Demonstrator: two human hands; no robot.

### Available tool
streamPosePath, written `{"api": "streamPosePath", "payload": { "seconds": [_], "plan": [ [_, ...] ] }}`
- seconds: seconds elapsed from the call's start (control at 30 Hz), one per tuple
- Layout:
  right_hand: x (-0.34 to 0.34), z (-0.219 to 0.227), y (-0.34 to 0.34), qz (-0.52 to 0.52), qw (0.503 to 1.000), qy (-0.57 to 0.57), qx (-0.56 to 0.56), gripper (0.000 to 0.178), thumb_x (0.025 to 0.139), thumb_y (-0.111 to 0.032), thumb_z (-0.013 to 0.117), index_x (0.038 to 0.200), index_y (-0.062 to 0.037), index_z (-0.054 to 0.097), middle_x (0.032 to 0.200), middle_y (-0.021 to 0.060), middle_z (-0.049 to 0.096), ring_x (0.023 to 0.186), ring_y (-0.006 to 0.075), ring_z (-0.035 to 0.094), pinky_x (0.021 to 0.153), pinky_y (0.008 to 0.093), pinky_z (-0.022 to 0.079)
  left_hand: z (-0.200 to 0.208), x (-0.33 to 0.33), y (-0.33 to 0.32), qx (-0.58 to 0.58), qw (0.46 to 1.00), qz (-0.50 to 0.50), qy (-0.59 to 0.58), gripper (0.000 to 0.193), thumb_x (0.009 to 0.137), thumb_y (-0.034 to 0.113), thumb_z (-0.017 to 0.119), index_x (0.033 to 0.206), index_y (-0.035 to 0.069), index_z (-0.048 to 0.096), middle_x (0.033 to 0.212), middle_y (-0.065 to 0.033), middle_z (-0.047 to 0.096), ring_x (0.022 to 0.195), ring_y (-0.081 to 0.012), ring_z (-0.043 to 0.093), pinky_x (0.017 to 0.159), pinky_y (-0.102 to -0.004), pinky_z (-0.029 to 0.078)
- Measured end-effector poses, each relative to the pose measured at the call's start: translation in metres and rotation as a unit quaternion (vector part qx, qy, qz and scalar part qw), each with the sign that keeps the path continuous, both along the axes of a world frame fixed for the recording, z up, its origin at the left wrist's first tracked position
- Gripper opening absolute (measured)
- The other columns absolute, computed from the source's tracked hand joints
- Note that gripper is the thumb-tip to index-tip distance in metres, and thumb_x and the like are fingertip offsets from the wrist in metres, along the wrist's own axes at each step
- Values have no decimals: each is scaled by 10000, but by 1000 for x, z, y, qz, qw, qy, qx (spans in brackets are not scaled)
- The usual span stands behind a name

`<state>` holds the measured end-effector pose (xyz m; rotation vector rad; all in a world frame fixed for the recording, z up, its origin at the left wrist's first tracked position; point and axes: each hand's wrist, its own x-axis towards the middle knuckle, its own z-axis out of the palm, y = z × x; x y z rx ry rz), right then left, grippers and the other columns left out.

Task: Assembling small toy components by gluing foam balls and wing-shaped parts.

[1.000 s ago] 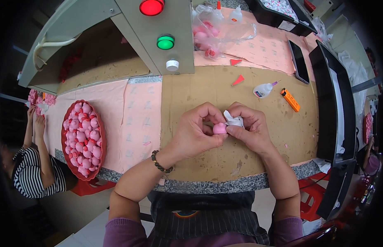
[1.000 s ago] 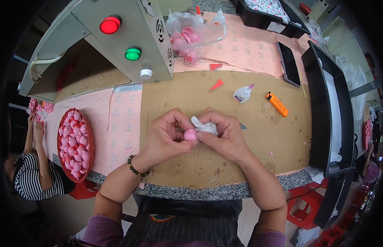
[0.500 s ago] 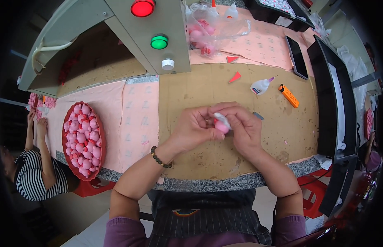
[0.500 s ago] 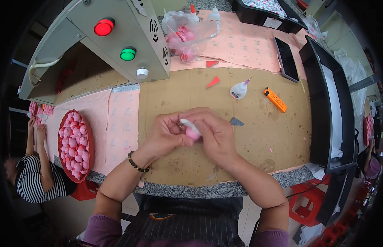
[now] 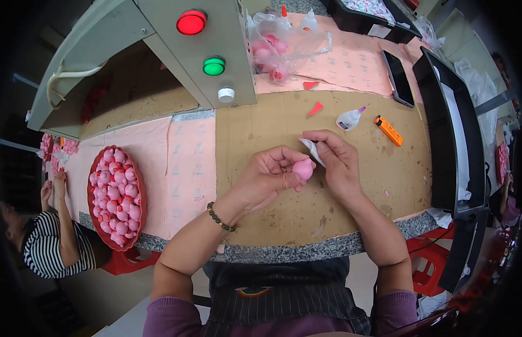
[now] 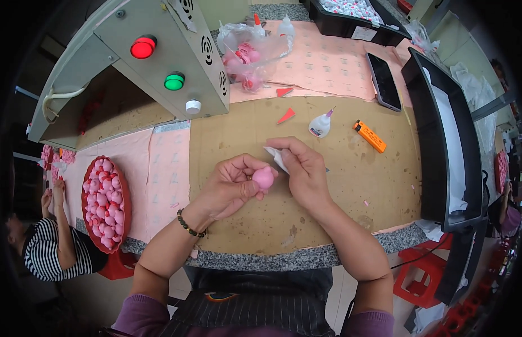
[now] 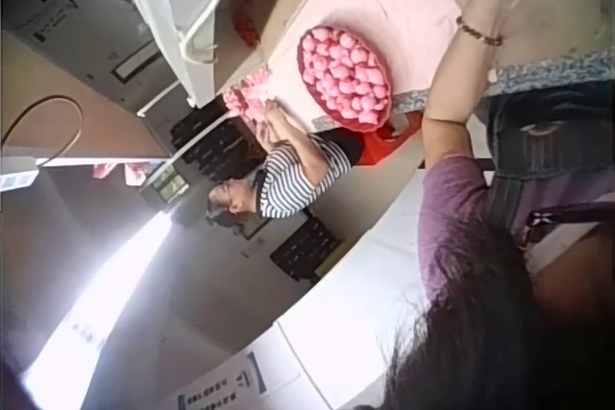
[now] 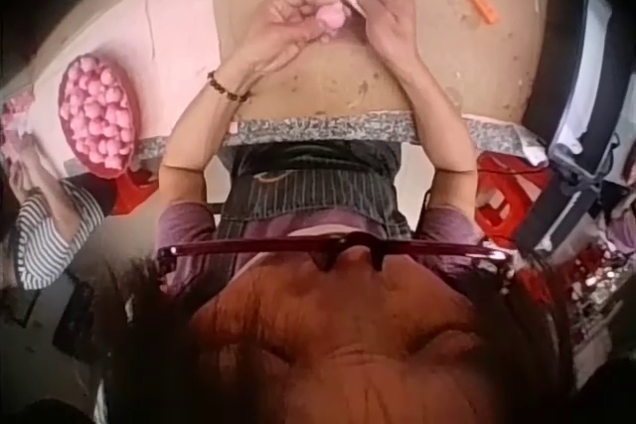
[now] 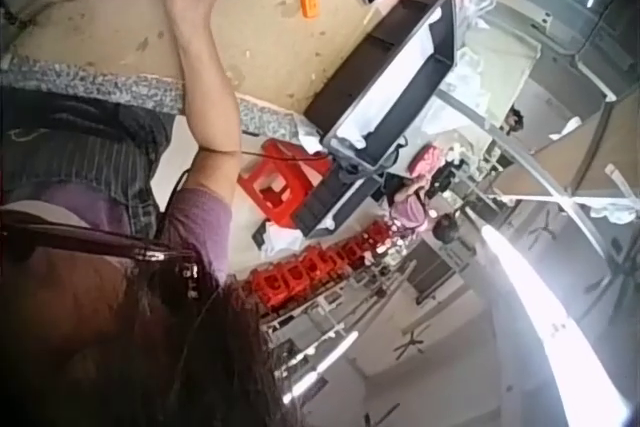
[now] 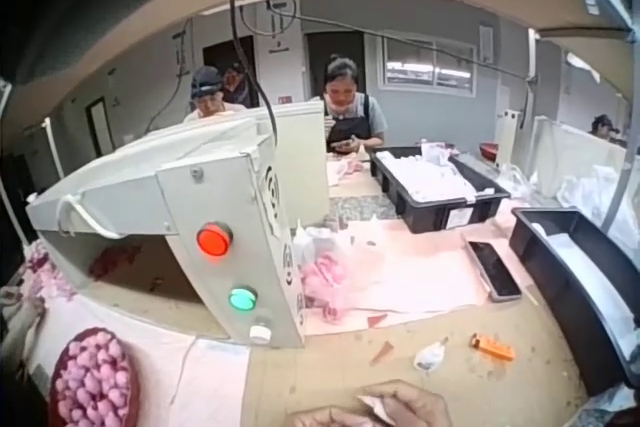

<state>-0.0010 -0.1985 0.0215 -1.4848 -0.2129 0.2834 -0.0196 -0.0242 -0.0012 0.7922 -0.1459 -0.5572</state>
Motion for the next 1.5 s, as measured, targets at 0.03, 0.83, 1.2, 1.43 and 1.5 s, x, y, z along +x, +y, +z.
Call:
{"api": "streamPosePath", "payload": {
  "seconds": [0.03,0.83,1.2,1.43,1.5],
  "plan": [
    [3,-3,-4,-5,1000,18,-16,235,900,-83,443,1053,9,596,1001,92,607,934,197,547,859,315,412,2,1,1,0,1000,3,-5,268,812,31,638,1064,24,546,999,-117,619,862,-158,617,746,-281,529],
    [-14,-2,8,-77,896,-431,-78,232,644,-38,753,822,61,641,585,65,460,499,173,434,454,277,342,0,-5,-8,-59,994,70,-60,132,797,-58,612,888,33,582,1015,-99,541,935,-149,541,823,-268,478],
    [-9,-4,6,-37,948,-315,-41,273,670,-56,759,897,34,638,657,36,483,552,130,428,484,248,332,11,-3,-3,-95,994,20,53,121,905,71,523,1015,24,541,1039,-91,552,926,-141,563,720,-247,490],
    [-4,-4,-4,71,981,-181,-8,316,658,-57,785,932,13,644,821,49,534,667,98,518,538,227,403,11,1,8,-53,996,-24,70,188,914,83,505,1077,-7,527,989,-105,577,810,-126,574,642,-238,465],
    [-3,2,-3,60,968,-236,-58,299,635,-65,792,893,-6,651,740,41,512,616,102,483,511,233,370,17,3,14,13,997,-48,58,232,888,87,550,1084,-39,550,922,-84,603,765,-112,577,629,-229,457]
  ]
}}
